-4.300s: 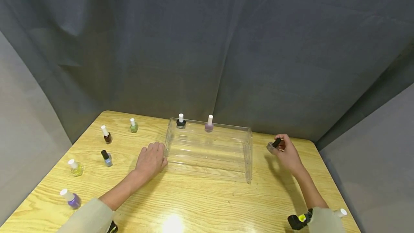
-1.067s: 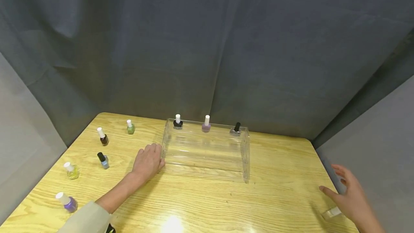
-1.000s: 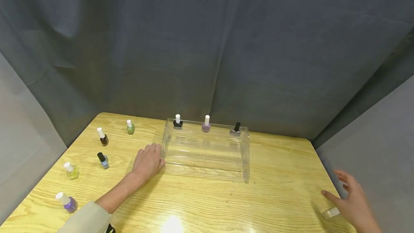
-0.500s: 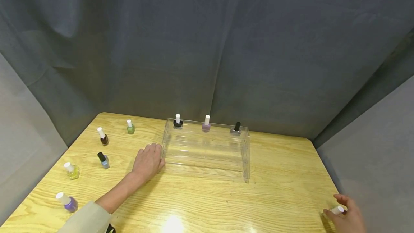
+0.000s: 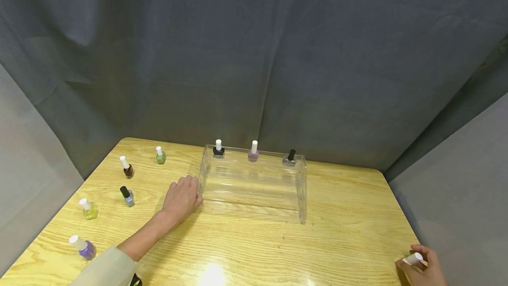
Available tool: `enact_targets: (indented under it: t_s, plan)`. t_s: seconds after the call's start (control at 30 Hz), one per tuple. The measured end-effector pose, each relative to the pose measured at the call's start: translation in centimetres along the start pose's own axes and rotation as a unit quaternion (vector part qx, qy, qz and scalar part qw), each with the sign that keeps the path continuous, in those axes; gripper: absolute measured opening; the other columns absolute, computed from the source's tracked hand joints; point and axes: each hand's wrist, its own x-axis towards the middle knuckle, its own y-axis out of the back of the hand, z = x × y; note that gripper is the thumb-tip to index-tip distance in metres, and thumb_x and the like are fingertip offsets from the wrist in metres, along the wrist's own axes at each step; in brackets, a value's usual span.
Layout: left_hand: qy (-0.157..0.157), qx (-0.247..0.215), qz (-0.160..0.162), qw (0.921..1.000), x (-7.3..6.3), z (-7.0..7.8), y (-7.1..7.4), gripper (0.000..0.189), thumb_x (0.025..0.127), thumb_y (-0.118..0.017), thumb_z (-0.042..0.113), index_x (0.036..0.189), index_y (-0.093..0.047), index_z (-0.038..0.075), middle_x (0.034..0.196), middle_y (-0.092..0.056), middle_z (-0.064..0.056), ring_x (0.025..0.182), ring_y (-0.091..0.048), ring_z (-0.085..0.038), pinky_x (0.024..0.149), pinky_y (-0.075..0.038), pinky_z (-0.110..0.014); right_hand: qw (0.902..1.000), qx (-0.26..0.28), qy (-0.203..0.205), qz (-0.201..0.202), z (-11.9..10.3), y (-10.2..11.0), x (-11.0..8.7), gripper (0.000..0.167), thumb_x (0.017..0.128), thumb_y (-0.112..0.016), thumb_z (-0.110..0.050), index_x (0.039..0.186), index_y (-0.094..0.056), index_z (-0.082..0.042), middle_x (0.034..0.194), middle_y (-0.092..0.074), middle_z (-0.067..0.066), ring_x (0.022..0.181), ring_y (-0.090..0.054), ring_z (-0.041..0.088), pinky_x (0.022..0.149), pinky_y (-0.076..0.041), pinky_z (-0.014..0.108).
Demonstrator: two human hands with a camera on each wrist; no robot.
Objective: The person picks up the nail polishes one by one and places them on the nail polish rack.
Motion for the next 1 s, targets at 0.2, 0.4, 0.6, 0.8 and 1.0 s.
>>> enact_targets:
  t_s: [0.2, 0.4, 0.6, 0.8, 1.0]
  plan:
    - [0.005, -0.002, -0.014, 0.9999, 0.1, -0.1, -0.3, 0.035, 0.087, -0.072, 0.022, 0.082, -0.039, 0.010, 0.073, -0.030, 0.001, 0.065, -0.029, -0.017, 0.055, -0.028, -0.029, 0.9987, 0.034, 0.005, 0.037, 0.0, -0.3, -0.5, 0.045, 0.079, -0.070, 0.012, 0.114, -0.043, 0.002, 0.094, -0.049, -0.012, 0.070, -0.050, -0.011, 0.059, -0.049, 0.015]
    - [0.007, -0.002, -0.028, 0.9996, 0.1, -0.2, -0.4, 0.034, 0.089, -0.071, 0.023, 0.083, -0.040, 0.010, 0.074, -0.032, 0.000, 0.065, -0.031, -0.018, 0.056, -0.029, -0.030, 0.9995, 0.005, -0.003, 0.031, 0.2, -0.1, -0.4, 0.048, 0.082, -0.070, 0.002, 0.118, -0.041, 0.009, 0.111, -0.050, 0.014, 0.090, -0.061, 0.021, 0.056, -0.045, 0.016]
    - [0.007, -0.005, -0.026, 0.9996, 0.1, -0.3, -0.4, 0.036, 0.088, -0.072, 0.022, 0.082, -0.039, 0.010, 0.073, -0.031, 0.000, 0.064, -0.031, -0.017, 0.055, -0.029, -0.030, 0.9957, -0.062, -0.026, 0.064, 0.8, -0.3, 0.0, 0.062, 0.078, -0.080, -0.016, 0.121, -0.044, 0.011, 0.091, -0.055, 0.020, 0.060, -0.054, 0.011, 0.049, -0.044, 0.023]
    - [0.005, -0.001, -0.029, 0.9996, 0.1, -0.3, -0.4, 0.037, 0.089, -0.072, 0.023, 0.082, -0.038, 0.010, 0.073, -0.030, 0.000, 0.064, -0.030, -0.017, 0.055, -0.028, -0.029, 0.9964, -0.049, -0.044, 0.054, 1.1, -0.7, 0.3, 0.062, 0.077, -0.076, -0.014, 0.124, -0.043, 0.008, 0.101, -0.054, 0.022, 0.063, -0.051, 0.002, 0.052, -0.046, 0.022]
    - [0.013, -0.008, -0.044, 0.9989, 0.2, -0.2, -0.4, 0.034, 0.090, -0.071, 0.023, 0.084, -0.041, 0.009, 0.074, -0.034, -0.001, 0.066, -0.033, -0.018, 0.056, -0.030, -0.030, 0.9973, -0.044, -0.021, 0.054, 0.1, -1.1, -0.2, 0.056, 0.081, -0.068, -0.005, 0.131, -0.044, 0.007, 0.123, -0.048, 0.030, 0.090, -0.058, 0.032, 0.054, -0.039, 0.012]
